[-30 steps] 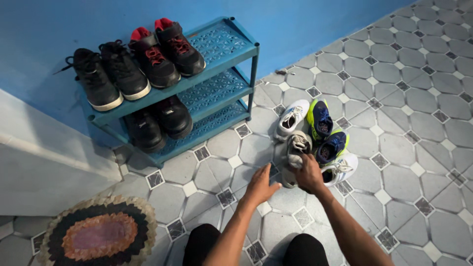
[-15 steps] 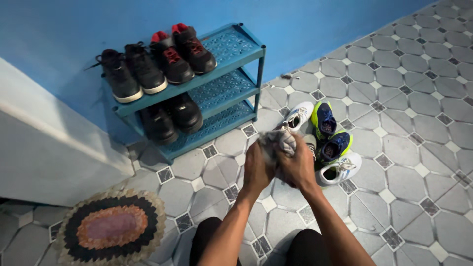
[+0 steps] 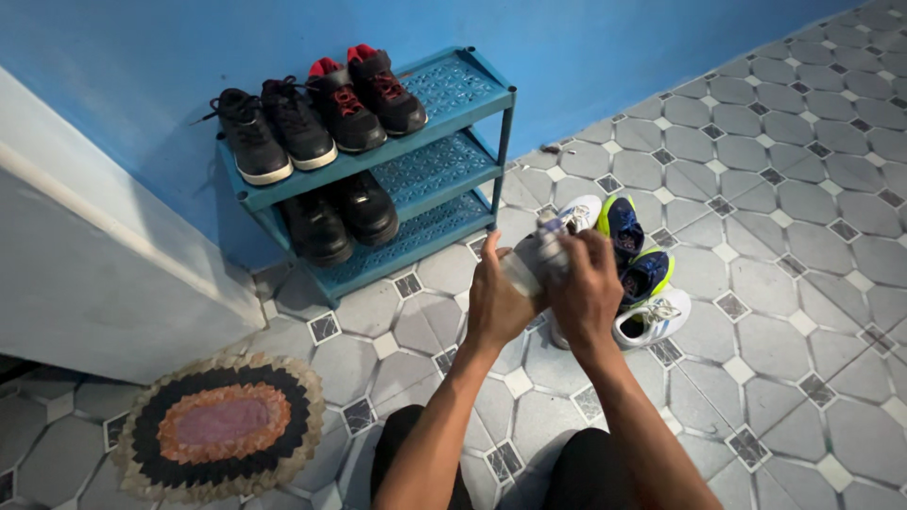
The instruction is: The person assembles a blue plastic three-tier shoe rack by inserting the top shelf into the frame and securing it. Then, the person wipes several pairs of shoes with a cloth and places them on the rack.
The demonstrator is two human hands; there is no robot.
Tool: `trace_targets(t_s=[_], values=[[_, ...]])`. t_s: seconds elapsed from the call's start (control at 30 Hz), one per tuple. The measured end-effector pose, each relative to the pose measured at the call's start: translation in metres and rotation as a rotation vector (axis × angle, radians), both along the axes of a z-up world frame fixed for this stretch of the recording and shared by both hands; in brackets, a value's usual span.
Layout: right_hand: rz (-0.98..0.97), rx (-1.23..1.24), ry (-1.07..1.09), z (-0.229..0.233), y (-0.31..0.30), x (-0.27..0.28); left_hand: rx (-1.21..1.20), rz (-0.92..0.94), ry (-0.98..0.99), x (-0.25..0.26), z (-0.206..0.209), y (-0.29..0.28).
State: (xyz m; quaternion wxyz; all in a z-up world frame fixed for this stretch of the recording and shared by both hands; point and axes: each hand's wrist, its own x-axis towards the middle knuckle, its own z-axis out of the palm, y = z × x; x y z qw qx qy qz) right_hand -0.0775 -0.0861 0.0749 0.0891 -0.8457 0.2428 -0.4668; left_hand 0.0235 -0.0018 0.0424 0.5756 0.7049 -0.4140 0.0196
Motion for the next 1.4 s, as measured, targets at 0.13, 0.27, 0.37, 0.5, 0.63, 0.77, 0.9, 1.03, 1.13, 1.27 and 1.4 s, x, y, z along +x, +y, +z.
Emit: trace_targets(t_s=[0.13, 0.27, 0.37, 0.5, 0.63, 0.77, 0.9, 1.03, 1.13, 1.27, 1.4], values=[[0.017, 0.029, -0.174, -0.004, 0.012, 0.000, 0.027, -0.003, 0.088, 0.001, 0.010, 0.012], [0.321, -0.203, 0.023, 0.003, 0.004, -0.003, 0.037, -0.101, 0.184, 0.010, 0.017, 0.027], [0.192, -0.092, 0.004, 0.010, -0.004, -0.001, 0.120, 0.030, 0.199, 0.004, 0.021, 0.023], [0.086, 0.050, -0.181, 0.011, -0.001, -0.004, 0.015, 0.030, 0.139, 0.004, 0.023, 0.029], [0.435, -0.149, 0.023, -0.001, 0.012, -0.009, 0.020, 0.056, 0.216, 0.014, 0.022, 0.038], [0.044, 0.149, -0.254, -0.013, 0.014, -0.003, -0.261, -0.013, 0.390, 0.017, 0.026, 0.040], [0.223, 0.070, -0.227, -0.020, 0.024, -0.002, -0.203, 0.057, 0.563, 0.017, 0.034, 0.035], [0.112, 0.059, -0.251, -0.014, 0.019, 0.003, -0.249, 0.063, 0.662, 0.012, 0.037, 0.033], [-0.040, 0.697, -0.292, -0.004, 0.009, 0.006, -0.265, 0.083, 0.717, 0.011, 0.037, 0.039], [0.104, 0.204, -0.257, -0.007, 0.012, -0.003, -0.315, 0.051, 0.730, 0.015, 0.036, 0.038], [0.133, -0.028, -0.148, -0.017, 0.017, -0.012, -0.408, -0.033, 0.798, 0.015, 0.032, 0.040]])
